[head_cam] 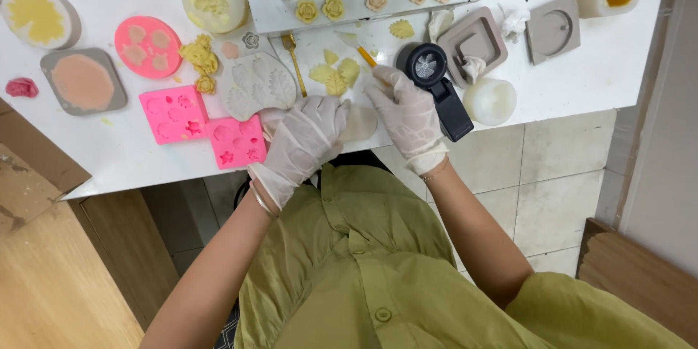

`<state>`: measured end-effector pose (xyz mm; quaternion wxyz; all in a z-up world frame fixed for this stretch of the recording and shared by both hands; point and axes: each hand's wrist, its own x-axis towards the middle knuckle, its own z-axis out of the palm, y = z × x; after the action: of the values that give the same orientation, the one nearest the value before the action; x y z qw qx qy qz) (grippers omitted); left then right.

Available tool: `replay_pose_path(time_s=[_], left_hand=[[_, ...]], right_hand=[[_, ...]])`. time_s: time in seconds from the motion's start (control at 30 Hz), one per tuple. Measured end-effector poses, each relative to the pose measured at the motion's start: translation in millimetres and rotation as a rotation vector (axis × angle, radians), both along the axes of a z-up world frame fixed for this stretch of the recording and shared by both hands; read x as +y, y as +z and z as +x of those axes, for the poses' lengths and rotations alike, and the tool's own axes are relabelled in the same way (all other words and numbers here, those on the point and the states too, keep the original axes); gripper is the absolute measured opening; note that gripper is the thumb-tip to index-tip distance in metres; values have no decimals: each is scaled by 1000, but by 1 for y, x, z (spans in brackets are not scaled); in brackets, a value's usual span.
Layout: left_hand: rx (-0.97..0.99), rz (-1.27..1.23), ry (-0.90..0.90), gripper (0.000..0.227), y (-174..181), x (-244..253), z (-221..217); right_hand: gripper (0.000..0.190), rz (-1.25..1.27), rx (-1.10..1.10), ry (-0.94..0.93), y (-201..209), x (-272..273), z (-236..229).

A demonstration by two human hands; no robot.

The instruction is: Preparing and melting wax flower decorations for candle making using a melting pot and heat gun.

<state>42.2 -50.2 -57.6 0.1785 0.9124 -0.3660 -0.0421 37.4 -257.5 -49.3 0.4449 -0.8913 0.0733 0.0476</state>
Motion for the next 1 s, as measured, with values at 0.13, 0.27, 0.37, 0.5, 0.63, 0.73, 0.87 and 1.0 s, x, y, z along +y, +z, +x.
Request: replay_pose_path(time_s=[0.13, 0.27, 0.37, 0.5, 0.63, 0.73, 0.87, 1.0], left_hand=[[-74, 30, 2, 48, -15, -6, -6], [-123, 10, 74, 44, 2, -7, -13], [-40, -86, 192, 50, 23, -3, -23], [205, -313, 496, 44, 35, 3, -40], [307, -465, 638, 36, 37, 13, -41], [315, -504, 666, 34, 40, 18, -41], [387, -490, 660, 29, 42, 26, -41], [612, -508, 741, 26, 50, 26, -42]], right_hand=[[43, -24, 210, 52, 10, 14, 32], [45, -64, 206, 89, -18, 17, 35], [46, -76, 188, 91, -29, 19, 37], [47, 124, 264, 21, -38, 15, 37], [51, 72, 278, 10, -32, 18, 40], [48, 50, 230, 47, -37, 14, 37], [44, 26, 280, 5, -8, 17, 29], [49, -42, 357, 39, 22, 34, 11]])
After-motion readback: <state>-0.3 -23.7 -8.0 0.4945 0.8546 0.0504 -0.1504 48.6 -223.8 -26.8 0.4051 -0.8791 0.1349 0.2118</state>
